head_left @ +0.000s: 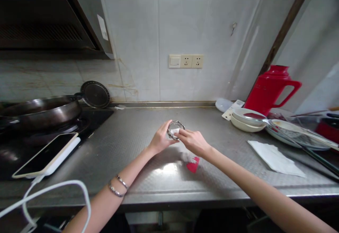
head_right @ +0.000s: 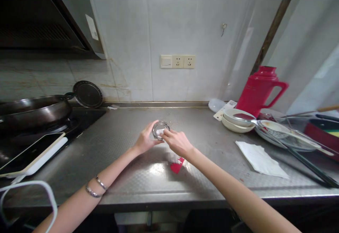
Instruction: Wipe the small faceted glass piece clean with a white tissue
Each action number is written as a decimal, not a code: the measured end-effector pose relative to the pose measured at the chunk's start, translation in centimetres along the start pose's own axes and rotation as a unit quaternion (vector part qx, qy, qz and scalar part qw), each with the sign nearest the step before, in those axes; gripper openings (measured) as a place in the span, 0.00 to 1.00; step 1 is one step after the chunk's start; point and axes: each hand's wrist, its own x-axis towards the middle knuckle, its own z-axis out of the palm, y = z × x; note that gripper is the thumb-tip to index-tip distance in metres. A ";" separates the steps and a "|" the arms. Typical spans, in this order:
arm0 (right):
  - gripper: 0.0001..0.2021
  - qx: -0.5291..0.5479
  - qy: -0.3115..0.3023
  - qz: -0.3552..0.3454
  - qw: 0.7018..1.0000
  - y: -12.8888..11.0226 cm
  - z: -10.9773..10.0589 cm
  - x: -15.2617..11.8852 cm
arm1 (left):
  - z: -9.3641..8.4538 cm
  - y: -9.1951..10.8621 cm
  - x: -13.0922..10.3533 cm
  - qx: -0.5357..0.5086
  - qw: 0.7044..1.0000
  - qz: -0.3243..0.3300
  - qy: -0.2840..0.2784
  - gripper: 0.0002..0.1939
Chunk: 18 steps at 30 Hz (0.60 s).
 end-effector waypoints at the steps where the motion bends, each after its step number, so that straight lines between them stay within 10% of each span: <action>1: 0.17 -0.012 -0.006 -0.011 1.000 0.2 -0.2 0.1 | -0.2 0.2 0.1 -0.018 1.000 0.002 -0.001 0.43; 5: 0.18 -0.051 -0.022 -0.052 0.997 1.0 -0.9 0.4 | -1.2 0.8 0.7 -0.136 0.988 -0.050 0.055 0.27; 8: 0.17 -0.063 -0.016 -0.091 0.994 1.2 -1.7 0.7 | -1.6 0.8 1.6 -0.245 0.932 -0.225 0.144 0.23; 14: 0.17 -0.090 -0.035 -0.177 0.979 0.6 -3.1 1.9 | -1.8 0.9 2.4 -0.469 0.737 -0.483 -0.057 0.30; 18: 0.15 -0.108 -0.050 -0.181 0.976 0.6 -3.5 2.4 | -1.9 1.3 2.0 -0.482 0.753 -0.440 -0.087 0.26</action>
